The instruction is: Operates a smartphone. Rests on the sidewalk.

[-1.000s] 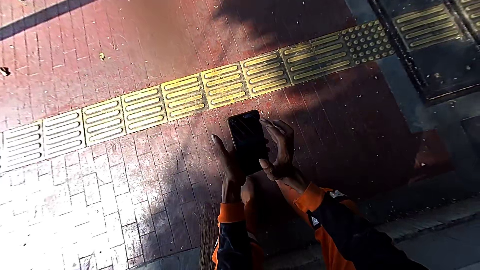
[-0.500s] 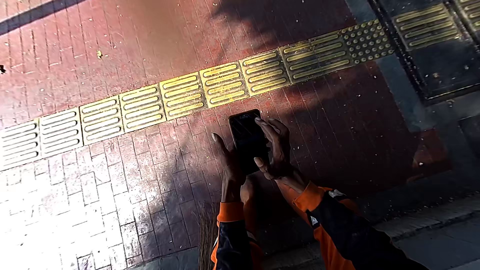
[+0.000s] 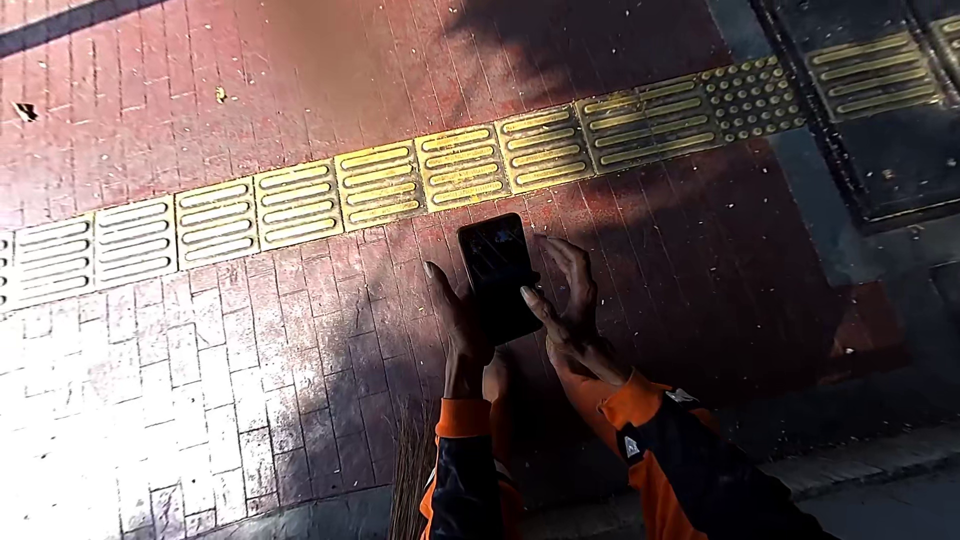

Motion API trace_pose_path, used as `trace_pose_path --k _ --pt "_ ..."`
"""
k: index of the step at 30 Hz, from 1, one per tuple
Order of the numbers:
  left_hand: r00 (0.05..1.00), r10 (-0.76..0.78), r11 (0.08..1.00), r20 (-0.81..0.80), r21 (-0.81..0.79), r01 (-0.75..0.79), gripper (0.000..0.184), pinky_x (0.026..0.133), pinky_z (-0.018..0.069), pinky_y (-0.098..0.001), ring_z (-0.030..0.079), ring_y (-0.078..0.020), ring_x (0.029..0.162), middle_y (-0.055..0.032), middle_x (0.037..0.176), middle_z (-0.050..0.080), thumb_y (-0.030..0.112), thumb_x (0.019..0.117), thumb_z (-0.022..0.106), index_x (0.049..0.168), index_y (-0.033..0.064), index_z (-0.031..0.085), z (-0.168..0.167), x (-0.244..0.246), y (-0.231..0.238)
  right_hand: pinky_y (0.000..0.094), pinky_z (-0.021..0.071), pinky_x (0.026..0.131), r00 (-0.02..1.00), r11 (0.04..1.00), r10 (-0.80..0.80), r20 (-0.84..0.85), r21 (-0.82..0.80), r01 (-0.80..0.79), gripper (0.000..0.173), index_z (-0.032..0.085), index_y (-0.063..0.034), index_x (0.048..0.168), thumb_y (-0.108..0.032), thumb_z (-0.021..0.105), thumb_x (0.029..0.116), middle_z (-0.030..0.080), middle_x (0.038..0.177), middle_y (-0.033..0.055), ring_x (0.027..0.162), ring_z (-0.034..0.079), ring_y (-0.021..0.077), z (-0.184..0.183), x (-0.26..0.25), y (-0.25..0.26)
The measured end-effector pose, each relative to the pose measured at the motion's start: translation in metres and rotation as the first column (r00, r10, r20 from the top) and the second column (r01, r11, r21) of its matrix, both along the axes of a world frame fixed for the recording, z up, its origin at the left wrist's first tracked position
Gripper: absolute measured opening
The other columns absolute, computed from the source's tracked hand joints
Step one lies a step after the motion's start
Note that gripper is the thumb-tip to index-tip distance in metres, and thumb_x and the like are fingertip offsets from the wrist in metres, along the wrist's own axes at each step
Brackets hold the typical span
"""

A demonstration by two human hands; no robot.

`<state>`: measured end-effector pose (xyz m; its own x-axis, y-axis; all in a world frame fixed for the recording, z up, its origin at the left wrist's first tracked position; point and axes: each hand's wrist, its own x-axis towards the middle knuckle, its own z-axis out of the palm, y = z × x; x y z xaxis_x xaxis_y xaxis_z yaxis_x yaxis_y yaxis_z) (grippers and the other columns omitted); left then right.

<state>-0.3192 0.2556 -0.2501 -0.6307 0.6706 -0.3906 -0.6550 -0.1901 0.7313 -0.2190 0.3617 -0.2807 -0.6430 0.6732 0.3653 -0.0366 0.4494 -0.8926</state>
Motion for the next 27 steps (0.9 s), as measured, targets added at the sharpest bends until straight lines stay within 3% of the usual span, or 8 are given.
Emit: trace_pose_path --k 2,5,12,18,20,22,24,27 --pt "0.999 0.053 0.998 0.009 -0.024 -0.052 0.113 0.070 0.0631 -0.0425 0.075 -0.0235 0.088 -0.0122 0.099 0.076 0.089 0.0811 -0.009 0.118 0.0145 0.068 0.002 0.000 0.000 0.0356 0.0527 0.099 0.977 0.949 0.190 0.098 -0.274 -0.157 0.077 0.046 0.0015 0.143 -0.042 0.073 0.0860 0.064 0.132 0.0147 0.118 0.063 0.0172 0.003 0.000 0.005" --pt "0.998 0.062 0.997 0.001 -0.045 -0.062 0.109 0.068 0.0625 -0.0410 0.074 -0.0194 0.086 -0.0076 0.096 0.076 0.090 0.0812 -0.007 0.115 0.0190 0.069 0.003 -0.002 -0.003 0.0311 0.0577 0.092 0.879 0.755 0.468 0.091 -0.558 -0.344 0.080 0.045 -0.0033 0.142 -0.024 0.085 0.0757 0.066 0.119 0.0096 0.106 0.067 0.0138 0.006 -0.002 0.010" --pt "0.999 0.035 0.998 -0.001 0.059 -0.035 0.104 0.069 0.0627 -0.0391 0.074 -0.0158 0.086 -0.0031 0.096 0.076 0.094 0.0800 0.000 0.112 0.0236 0.070 0.001 -0.005 -0.008 0.0278 0.0582 0.095 0.789 0.635 0.614 0.035 -0.615 -0.467 0.093 0.041 -0.0037 0.143 -0.006 0.090 0.0646 0.066 0.121 0.0084 0.110 0.068 0.0120 0.008 0.001 0.017" --pt "0.999 0.039 0.998 0.005 0.058 -0.040 0.105 0.069 0.0629 -0.0392 0.074 -0.0159 0.086 -0.0031 0.097 0.076 0.092 0.0808 -0.002 0.114 0.0235 0.070 0.001 -0.004 -0.007 0.0275 0.0577 0.096 0.789 0.630 0.611 0.071 -0.647 -0.429 0.089 0.042 -0.0045 0.145 0.006 0.085 0.0673 0.066 0.122 0.0086 0.110 0.068 0.0124 0.011 0.001 0.018" --pt "0.999 0.049 0.998 0.017 0.041 -0.050 0.105 0.069 0.0629 -0.0392 0.074 -0.0164 0.086 -0.0040 0.096 0.076 0.092 0.0811 -0.002 0.114 0.0227 0.070 0.002 -0.004 -0.006 0.0275 0.0575 0.095 0.805 0.655 0.591 0.058 -0.618 -0.436 0.087 0.043 -0.0052 0.143 -0.002 0.086 0.0683 0.067 0.120 0.0075 0.108 0.068 0.0121 0.010 0.001 0.018" --pt "0.998 0.059 0.998 0.019 0.033 -0.060 0.105 0.071 0.0632 -0.0392 0.074 -0.0168 0.087 -0.0054 0.096 0.076 0.090 0.0832 -0.002 0.115 0.0206 0.070 0.002 -0.002 -0.005 0.0299 0.0573 0.094 0.879 0.784 0.472 0.064 -0.486 -0.386 0.088 0.042 -0.0030 0.145 -0.020 0.088 0.0721 0.066 0.125 0.0091 0.110 0.066 0.0134 0.007 0.000 0.015" --pt "0.998 0.057 0.998 0.004 -0.006 -0.057 0.107 0.072 0.0635 -0.0400 0.075 -0.0191 0.087 -0.0083 0.095 0.076 0.090 0.0832 0.000 0.117 0.0161 0.068 0.003 -0.001 -0.002 0.0363 0.0526 0.099 0.969 0.960 0.228 0.093 -0.187 -0.208 0.088 0.042 0.0028 0.147 -0.045 0.077 0.0817 0.060 0.137 0.0150 0.121 0.060 0.0188 0.003 -0.001 0.009" --pt "0.999 0.011 1.000 -0.032 -0.029 -0.012 0.110 0.073 0.0638 -0.0409 0.076 -0.0221 0.086 -0.0116 0.092 0.077 0.092 0.0820 0.003 0.111 0.0098 0.070 0.004 0.004 0.002 0.0461 0.0463 0.109 0.999 0.981 -0.016 -0.039 0.191 0.023 0.083 0.046 0.0049 0.145 -0.057 0.061 0.0911 0.054 0.144 0.0236 0.132 0.053 0.0303 -0.001 -0.003 0.003"
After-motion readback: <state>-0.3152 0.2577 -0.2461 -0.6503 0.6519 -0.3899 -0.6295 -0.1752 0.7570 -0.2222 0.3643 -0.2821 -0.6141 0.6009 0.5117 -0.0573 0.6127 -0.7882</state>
